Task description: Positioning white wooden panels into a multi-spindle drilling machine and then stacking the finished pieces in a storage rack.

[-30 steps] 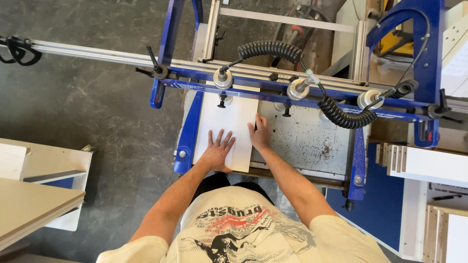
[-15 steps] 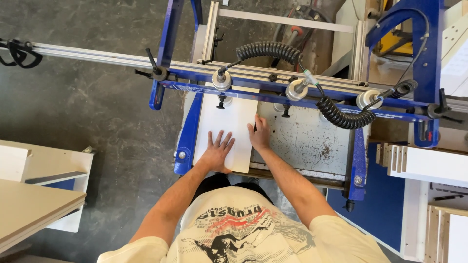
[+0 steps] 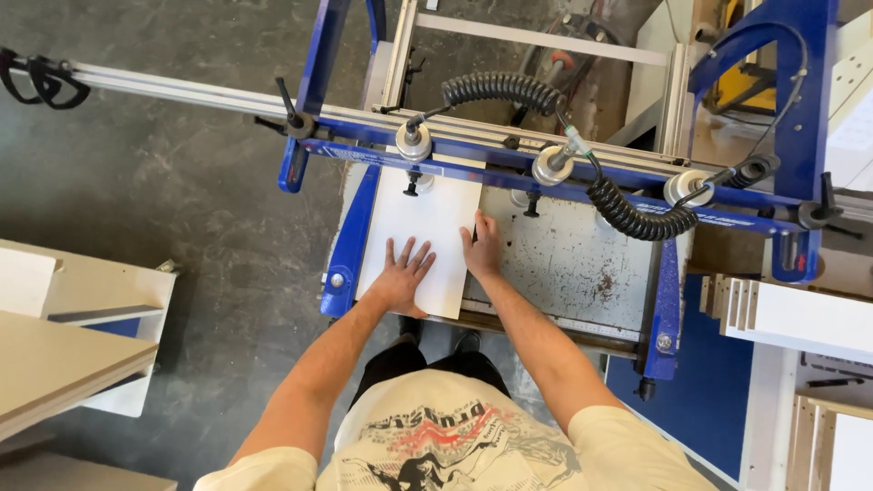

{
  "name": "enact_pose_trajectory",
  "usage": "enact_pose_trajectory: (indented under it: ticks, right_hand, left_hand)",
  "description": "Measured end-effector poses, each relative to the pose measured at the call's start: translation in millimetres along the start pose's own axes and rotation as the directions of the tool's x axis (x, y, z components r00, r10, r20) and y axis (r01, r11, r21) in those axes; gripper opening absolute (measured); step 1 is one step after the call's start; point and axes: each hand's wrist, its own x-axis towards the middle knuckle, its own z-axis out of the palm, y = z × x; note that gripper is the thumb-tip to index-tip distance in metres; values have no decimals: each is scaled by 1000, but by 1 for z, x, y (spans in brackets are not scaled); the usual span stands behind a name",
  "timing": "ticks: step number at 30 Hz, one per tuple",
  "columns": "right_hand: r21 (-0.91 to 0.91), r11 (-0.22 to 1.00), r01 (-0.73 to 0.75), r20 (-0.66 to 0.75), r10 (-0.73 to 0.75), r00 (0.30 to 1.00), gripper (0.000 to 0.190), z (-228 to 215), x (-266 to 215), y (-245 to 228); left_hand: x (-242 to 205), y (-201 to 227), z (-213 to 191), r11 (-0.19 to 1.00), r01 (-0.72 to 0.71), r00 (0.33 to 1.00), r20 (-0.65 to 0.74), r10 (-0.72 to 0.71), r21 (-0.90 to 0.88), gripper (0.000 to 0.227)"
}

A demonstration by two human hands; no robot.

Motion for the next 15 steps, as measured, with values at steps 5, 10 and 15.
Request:
enact_pose_trajectory:
  ticks: [5,10,15]
  right_hand:
    - [26,1000,-18,62,16,998,60,2,-7,12]
    - [145,977,-155,308,104,946,78,-59,-36,-37]
    - [114,969,-217,388,157,908,88,-82,-140,-76]
  left_hand:
    - [-3,7,8,1000,24,1000,9,-24,16,135]
    - [-10,7,-1,1000,25,999,-43,-24,19,132]
    - [-15,4,11,1000,19,994,-105,-19,-1,136]
